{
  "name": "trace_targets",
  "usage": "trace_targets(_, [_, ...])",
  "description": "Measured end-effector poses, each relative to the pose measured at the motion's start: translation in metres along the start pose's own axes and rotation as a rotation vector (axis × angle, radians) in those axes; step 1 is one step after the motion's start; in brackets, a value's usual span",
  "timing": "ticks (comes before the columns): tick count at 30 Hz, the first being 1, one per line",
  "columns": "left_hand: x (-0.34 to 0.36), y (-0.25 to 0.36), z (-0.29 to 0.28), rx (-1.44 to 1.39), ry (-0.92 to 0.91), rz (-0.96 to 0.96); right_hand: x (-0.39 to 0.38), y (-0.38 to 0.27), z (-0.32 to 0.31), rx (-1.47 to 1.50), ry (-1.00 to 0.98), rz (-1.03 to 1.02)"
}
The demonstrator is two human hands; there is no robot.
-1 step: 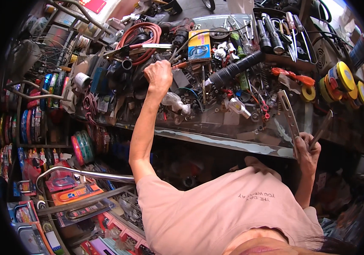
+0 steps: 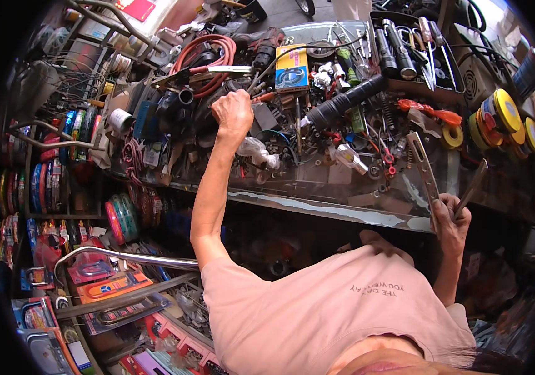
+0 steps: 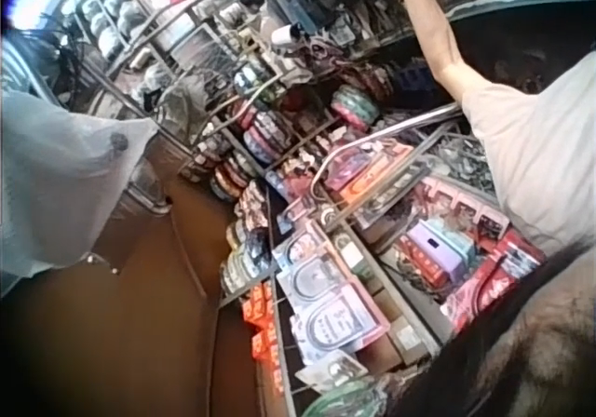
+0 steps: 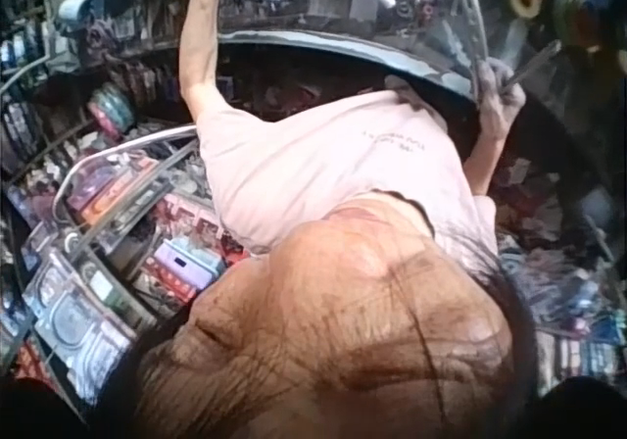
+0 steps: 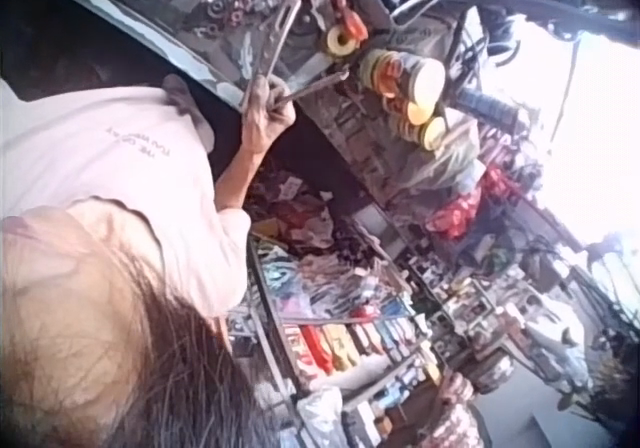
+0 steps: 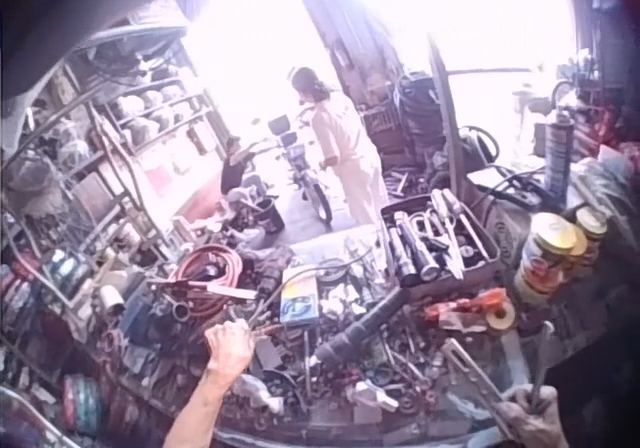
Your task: Repairing and assembling small motorcycle components on a cluttered workbench.
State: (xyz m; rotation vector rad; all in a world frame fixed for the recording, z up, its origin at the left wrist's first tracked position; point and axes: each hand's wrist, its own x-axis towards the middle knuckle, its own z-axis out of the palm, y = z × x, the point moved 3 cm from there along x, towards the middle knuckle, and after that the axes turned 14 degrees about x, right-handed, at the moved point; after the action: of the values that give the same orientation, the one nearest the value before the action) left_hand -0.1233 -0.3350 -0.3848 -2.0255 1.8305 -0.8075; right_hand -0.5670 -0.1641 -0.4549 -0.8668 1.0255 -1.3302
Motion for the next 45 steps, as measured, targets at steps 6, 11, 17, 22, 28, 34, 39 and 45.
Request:
trace_targets(6, [-0.003, -0.011, -0.005, -0.134, -0.032, -0.079, 0.002, 0.01, 0.001, 0.018, 0.028, -0.063])
trace_targets(11, [0.001, -0.038, -0.007, -0.509, -0.146, -0.08, 0.001, 0.013, -0.003, 0.007, 0.02, -0.151])
trace_targets(17, [0.0, -0.055, 0.023, -0.913, -0.288, -0.095, 0.002, 0.013, -0.001, -0.015, 0.047, -0.07])
trace_targets(22, [-0.013, -0.062, 0.006, -0.917, -0.252, -0.155, 0.002, 0.012, -0.001, 0.013, 0.015, -0.115])
trace_targets(28, [-0.033, -0.084, -0.015, -1.344, -0.242, -0.294, 0.001, 0.014, -0.002, -0.001, 0.052, -0.082])
trace_targets(34, [-0.047, -0.084, -0.008, -2.386, -0.306, -0.158, 0.001, 0.015, -0.003, -0.006, 0.043, -0.089])
trace_targets(39, [-0.058, -0.059, -0.029, -2.855, -0.354, -0.087, 0.002, 0.011, 0.001, 0.011, 0.035, -0.096])
trace_targets(45, [-0.056, -0.038, -0.049, -3.032, -0.248, -0.061, 0.004, 0.012, 0.0, 0.015, 0.032, -0.099])
